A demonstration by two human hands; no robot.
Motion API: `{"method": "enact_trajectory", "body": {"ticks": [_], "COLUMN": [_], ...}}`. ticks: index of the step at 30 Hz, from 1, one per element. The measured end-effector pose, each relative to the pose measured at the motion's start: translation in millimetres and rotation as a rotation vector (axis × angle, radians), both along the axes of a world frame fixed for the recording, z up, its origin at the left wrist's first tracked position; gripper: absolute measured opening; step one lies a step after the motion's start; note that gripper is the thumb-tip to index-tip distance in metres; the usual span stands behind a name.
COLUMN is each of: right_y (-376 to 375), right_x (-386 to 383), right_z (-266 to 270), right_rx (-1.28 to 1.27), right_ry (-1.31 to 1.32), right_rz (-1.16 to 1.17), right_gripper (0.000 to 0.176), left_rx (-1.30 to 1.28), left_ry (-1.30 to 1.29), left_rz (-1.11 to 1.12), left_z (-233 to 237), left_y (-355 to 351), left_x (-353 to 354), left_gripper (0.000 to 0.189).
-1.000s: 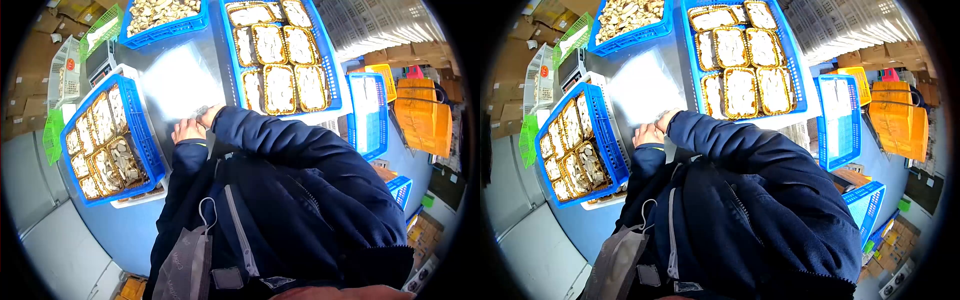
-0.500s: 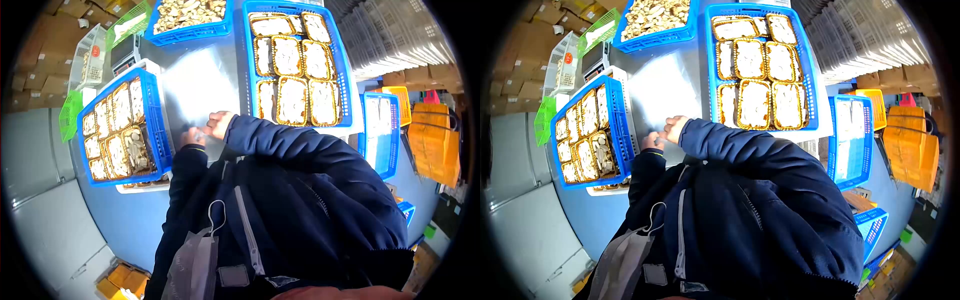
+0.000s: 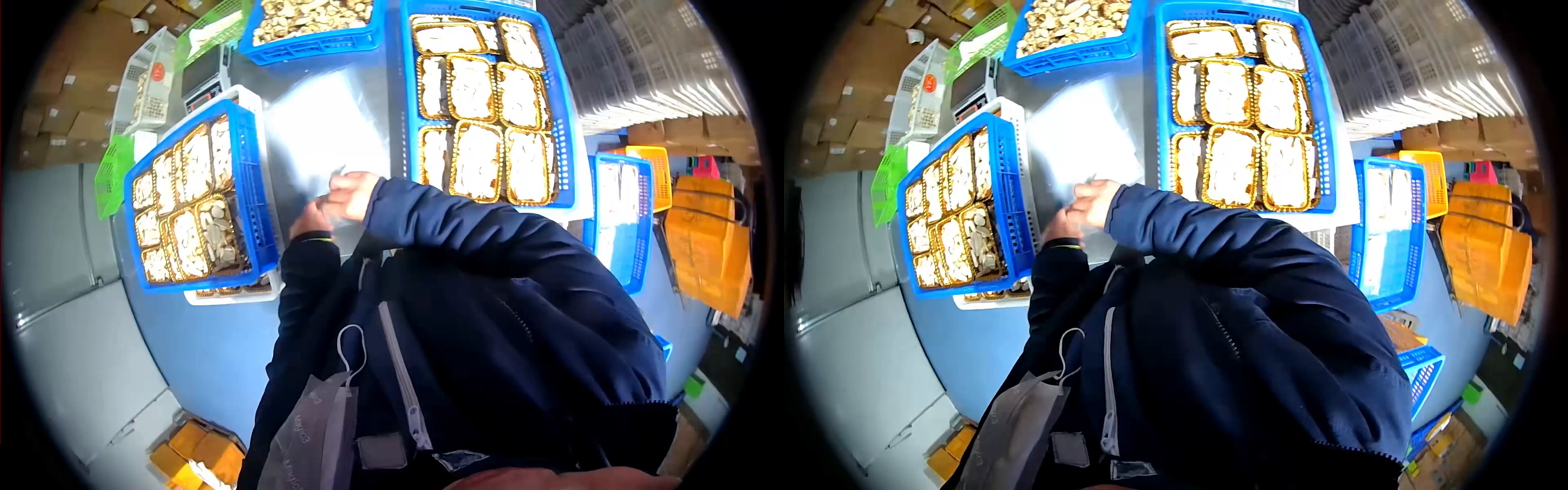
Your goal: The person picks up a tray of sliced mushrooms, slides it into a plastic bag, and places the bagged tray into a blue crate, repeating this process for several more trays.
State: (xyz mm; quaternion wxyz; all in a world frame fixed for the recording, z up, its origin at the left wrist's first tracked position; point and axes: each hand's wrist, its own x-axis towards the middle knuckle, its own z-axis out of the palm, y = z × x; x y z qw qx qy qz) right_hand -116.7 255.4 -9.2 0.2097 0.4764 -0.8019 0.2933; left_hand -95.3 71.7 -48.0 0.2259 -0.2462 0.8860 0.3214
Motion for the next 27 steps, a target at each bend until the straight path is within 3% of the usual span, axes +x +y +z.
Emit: {"method": "enact_trajectory", "body": {"ticks": [1, 4, 5, 6, 8, 9, 10, 11, 12, 13, 14, 16, 17, 18, 20, 21, 22, 23, 25, 27], "right_y": [5.0, 38.0, 47.2, 54.2, 82.7, 104.1, 130.2, 160.7, 198.4, 240.6, 277.5, 360.4, 362.3, 374.6, 355.9, 345.0, 378.0, 386.4, 383.9, 379.3], "right_x": [-5.7, -10.9, -8.0, -6.2, 4.5, 13.0, 18.8, 29.8, 35.0, 52.2, 65.6, 88.0, 100.2, 104.4, 104.8, 103.4, 104.7, 105.3, 109.1, 115.3], "right_z": [-8.0, -3.0, 1.0, 0.0, 4.1, 8.2, -15.5, -7.3, -49.5, -71.3, -64.0, -114.8, -94.1, -95.2, -56.4, -43.3, -97.9, -109.4, -126.0, -134.2], "right_rx": [0.1, 0.093, 0.058, -0.01, -0.25, -0.308, -0.313, -0.243, -0.254, 0.027, 0.216, 0.341, 0.276, 0.276, 0.757, 0.908, 1.256, 1.124, 0.84, 0.654], "right_ry": [0.066, -0.336, -0.494, -0.553, -0.918, -0.995, -1.09, -1.127, -1.361, -0.857, -0.812, -0.81, -0.811, -1.01, -1.137, -1.182, -1.105, -1.165, -1.286, -1.289], "right_rz": [-0.155, -0.482, -0.409, -0.306, -0.133, -0.172, -0.307, -0.597, -0.89, -1.102, -1.227, -1.521, -1.605, -1.664, -1.48, -1.382, -0.99, -1.102, -1.309, -1.419], "right_gripper": [0.022, 0.034, 0.04, 0.046, 0.054, 0.052, 0.041, 0.034, 0.024, 0.017, 0.012, 0.016, 0.021, 0.024, 0.027, 0.031, 0.036, 0.036, 0.038, 0.041], "left_rx": [0.079, 0.158, 0.265, 0.317, 0.441, 0.475, 0.459, 0.475, 0.488, 0.493, 0.501, 0.505, 0.438, 0.459, 0.497, 0.739, 0.563, 0.779, 0.81, 0.448], "left_ry": [-0.118, 0.276, 0.212, 0.215, 0.217, 0.092, 0.117, 0.138, 0.157, 0.193, 0.234, 0.314, 0.329, 0.333, 0.345, 0.349, 0.327, 0.159, 0.101, 0.297], "left_rz": [0.158, 0.029, -0.017, 0.033, 0.132, 0.172, 0.222, 0.18, 0.141, 0.118, 0.098, 0.061, 0.043, 0.092, 0.194, 0.295, 0.256, 0.272, 0.223, 0.094], "left_z": [26.9, 9.6, 1.6, 3.7, 5.9, -2.2, -4.1, -6.6, -9.1, -11.0, -12.8, -14.3, -8.0, -5.9, -4.5, -17.9, -10.4, -40.1, -42.2, -30.0], "left_y": [14.0, -9.1, -14.2, -11.4, 2.8, -0.3, 1.4, -2.9, -8.4, -10.5, -10.7, -8.8, -2.6, 2.8, 11.4, 6.2, 10.9, -11.1, -28.0, -6.4], "left_x": [-8.5, 5.6, 2.3, 0.3, -4.9, -13.9, -14.7, -15.8, -15.6, -15.3, -15.6, -16.1, -16.3, -16.7, -21.4, -24.4, -26.4, -37.7, -41.3, -26.3], "left_gripper": [0.029, 0.026, 0.028, 0.029, 0.031, 0.034, 0.035, 0.033, 0.032, 0.031, 0.029, 0.027, 0.029, 0.029, 0.028, 0.024, 0.022, 0.022, 0.02, 0.018]}}
